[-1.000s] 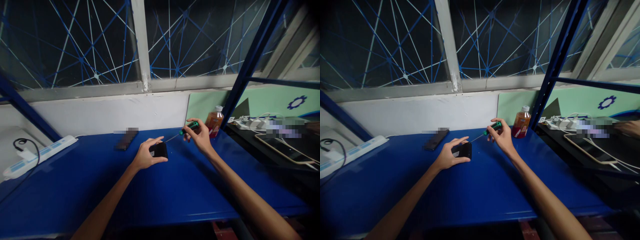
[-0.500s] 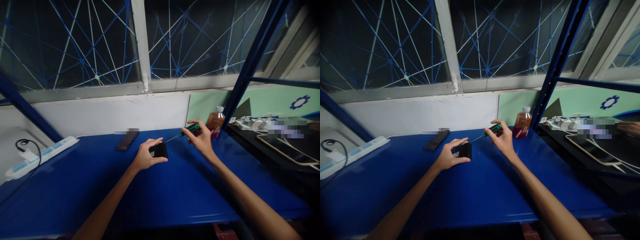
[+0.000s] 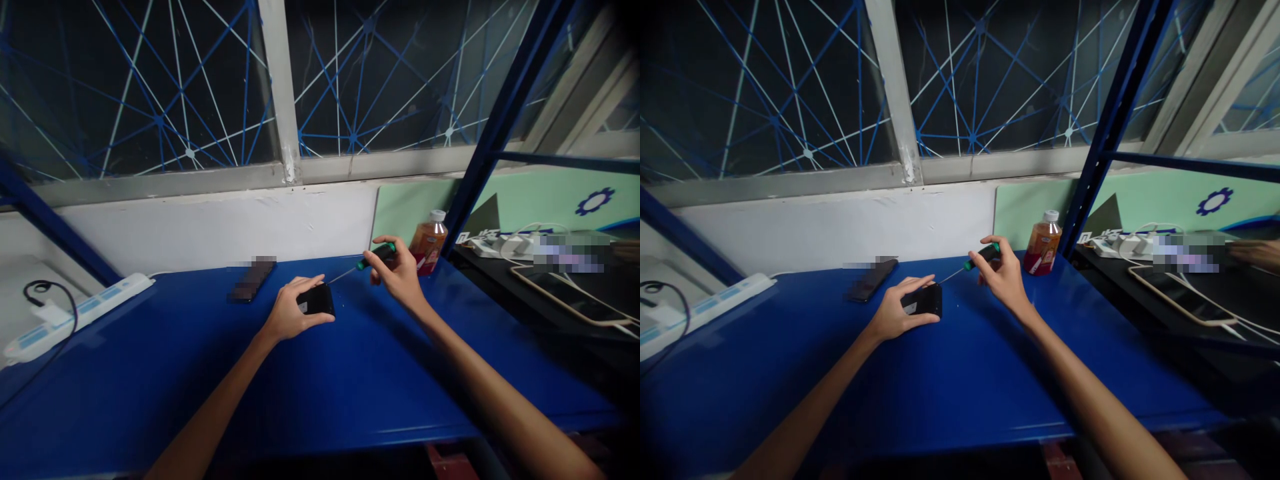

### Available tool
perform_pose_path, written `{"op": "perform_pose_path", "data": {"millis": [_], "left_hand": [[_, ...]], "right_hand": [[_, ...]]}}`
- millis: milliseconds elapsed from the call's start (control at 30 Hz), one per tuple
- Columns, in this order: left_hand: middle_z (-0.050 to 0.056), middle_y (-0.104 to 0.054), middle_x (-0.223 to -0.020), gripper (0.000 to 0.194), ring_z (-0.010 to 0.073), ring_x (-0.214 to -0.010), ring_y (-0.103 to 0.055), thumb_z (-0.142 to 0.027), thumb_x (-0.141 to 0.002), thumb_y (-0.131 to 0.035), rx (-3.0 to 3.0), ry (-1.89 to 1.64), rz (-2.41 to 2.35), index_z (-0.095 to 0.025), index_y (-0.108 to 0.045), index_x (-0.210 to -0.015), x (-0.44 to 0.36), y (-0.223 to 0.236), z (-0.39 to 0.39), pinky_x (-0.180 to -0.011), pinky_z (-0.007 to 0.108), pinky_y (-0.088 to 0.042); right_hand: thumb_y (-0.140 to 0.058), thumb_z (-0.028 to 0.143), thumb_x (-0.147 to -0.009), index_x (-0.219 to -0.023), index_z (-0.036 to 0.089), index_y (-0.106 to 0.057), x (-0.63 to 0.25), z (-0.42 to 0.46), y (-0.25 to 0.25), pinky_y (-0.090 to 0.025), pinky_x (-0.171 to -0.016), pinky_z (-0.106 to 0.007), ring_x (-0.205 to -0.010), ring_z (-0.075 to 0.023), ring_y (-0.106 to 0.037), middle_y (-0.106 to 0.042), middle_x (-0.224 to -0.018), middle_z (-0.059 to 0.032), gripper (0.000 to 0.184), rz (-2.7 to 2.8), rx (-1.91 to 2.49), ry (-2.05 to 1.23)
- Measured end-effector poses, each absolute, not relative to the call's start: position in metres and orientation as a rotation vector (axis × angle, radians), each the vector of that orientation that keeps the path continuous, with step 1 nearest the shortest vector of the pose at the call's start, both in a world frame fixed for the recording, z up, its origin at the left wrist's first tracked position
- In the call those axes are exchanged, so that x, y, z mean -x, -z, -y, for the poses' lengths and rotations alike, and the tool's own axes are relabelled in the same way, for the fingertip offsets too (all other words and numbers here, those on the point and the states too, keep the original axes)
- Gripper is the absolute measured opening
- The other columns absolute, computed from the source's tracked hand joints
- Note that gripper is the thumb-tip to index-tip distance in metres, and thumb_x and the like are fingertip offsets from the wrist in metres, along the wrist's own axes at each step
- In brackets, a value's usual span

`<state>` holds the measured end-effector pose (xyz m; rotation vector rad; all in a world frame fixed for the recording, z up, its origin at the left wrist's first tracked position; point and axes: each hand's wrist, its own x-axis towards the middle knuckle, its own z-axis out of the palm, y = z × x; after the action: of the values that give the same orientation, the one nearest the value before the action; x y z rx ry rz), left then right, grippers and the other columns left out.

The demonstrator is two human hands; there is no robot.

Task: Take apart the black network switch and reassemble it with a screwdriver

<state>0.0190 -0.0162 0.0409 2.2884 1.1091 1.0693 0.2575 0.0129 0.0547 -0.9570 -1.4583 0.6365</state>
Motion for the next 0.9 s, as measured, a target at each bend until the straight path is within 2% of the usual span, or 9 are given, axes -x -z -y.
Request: {"op": "perform_pose_path", "data": {"millis": [67, 167, 367, 633, 800, 900], "left_hand": [[0.012, -0.065, -0.114, 0.071, 0.029, -0.107, -0.057, -0.044, -0.064, -0.079, -2.286, -1.076, -1.12, -0.019, -0.057, -0.127, -0.019, -0.042, 0.016, -0.094, 0.049, -0.046], [0.012, -0.064, -0.116, 0.07, 0.0286, -0.107, -0.058, -0.043, -0.064, -0.079, -2.282, -1.088, -1.141, -0.019, -0.057, -0.127, -0.017, -0.043, 0.016, -0.095, 0.047, -0.046], [0.01, -0.064, -0.116, 0.073, 0.0274, -0.107, -0.057, -0.044, -0.066, -0.079, -2.322, -1.052, -1.162, -0.021, -0.053, -0.13, -0.016, -0.042, 0.016, -0.094, 0.046, -0.045], [0.008, -0.064, -0.116, 0.076, 0.0296, -0.108, -0.055, -0.051, -0.066, -0.076, -2.487, -0.877, -1.299, -0.027, -0.049, -0.133, -0.017, -0.026, 0.01, -0.094, 0.051, -0.038], [0.008, -0.064, -0.116, 0.078, 0.03, -0.109, -0.054, -0.05, -0.064, -0.078, -2.552, -0.698, -1.327, -0.028, -0.049, -0.132, -0.017, -0.012, 0.006, -0.093, 0.048, -0.037], [0.008, -0.064, -0.116, 0.079, 0.03, -0.108, -0.054, -0.05, -0.064, -0.078, -2.565, -0.657, -1.32, -0.029, -0.047, -0.133, -0.018, -0.009, 0.005, -0.092, 0.048, -0.037]], "right_hand": [[-0.061, 0.046, -0.082, -0.113, 0.023, -0.042, -0.256, -0.013, -0.054, -0.044, -0.041, -0.024, -0.044, -0.0126, -0.056, -0.057, -0.059, 0.0043, 0.043, 1.469, 0.965, -0.637], [-0.06, 0.046, -0.083, -0.115, 0.025, -0.036, -0.255, -0.013, -0.056, -0.046, -0.041, -0.024, -0.051, -0.0139, -0.061, -0.063, -0.076, 0.0002, 0.045, 1.472, 0.868, -0.762], [-0.066, 0.045, -0.079, -0.107, 0.023, -0.043, -0.256, -0.013, -0.055, -0.045, -0.043, -0.026, -0.041, -0.0133, -0.055, -0.055, -0.052, 0.0065, 0.042, 1.489, 0.971, -0.594], [-0.058, 0.046, -0.085, -0.106, 0.022, -0.045, -0.257, -0.011, -0.055, -0.045, -0.048, -0.027, -0.047, -0.0141, -0.056, -0.059, -0.06, 0.0017, 0.034, 1.575, 1.074, -0.409], [-0.053, 0.042, -0.087, -0.101, 0.022, -0.047, -0.26, -0.015, -0.05, -0.041, -0.05, -0.027, -0.047, -0.0129, -0.05, -0.058, -0.065, 0.0004, 0.025, 1.707, 1.185, -0.144], [-0.051, 0.041, -0.087, -0.101, 0.022, -0.048, -0.26, -0.019, -0.044, -0.04, -0.051, -0.027, -0.046, -0.013, -0.049, -0.057, -0.061, 0.0015, 0.023, 1.78, 1.226, -0.066]]}}
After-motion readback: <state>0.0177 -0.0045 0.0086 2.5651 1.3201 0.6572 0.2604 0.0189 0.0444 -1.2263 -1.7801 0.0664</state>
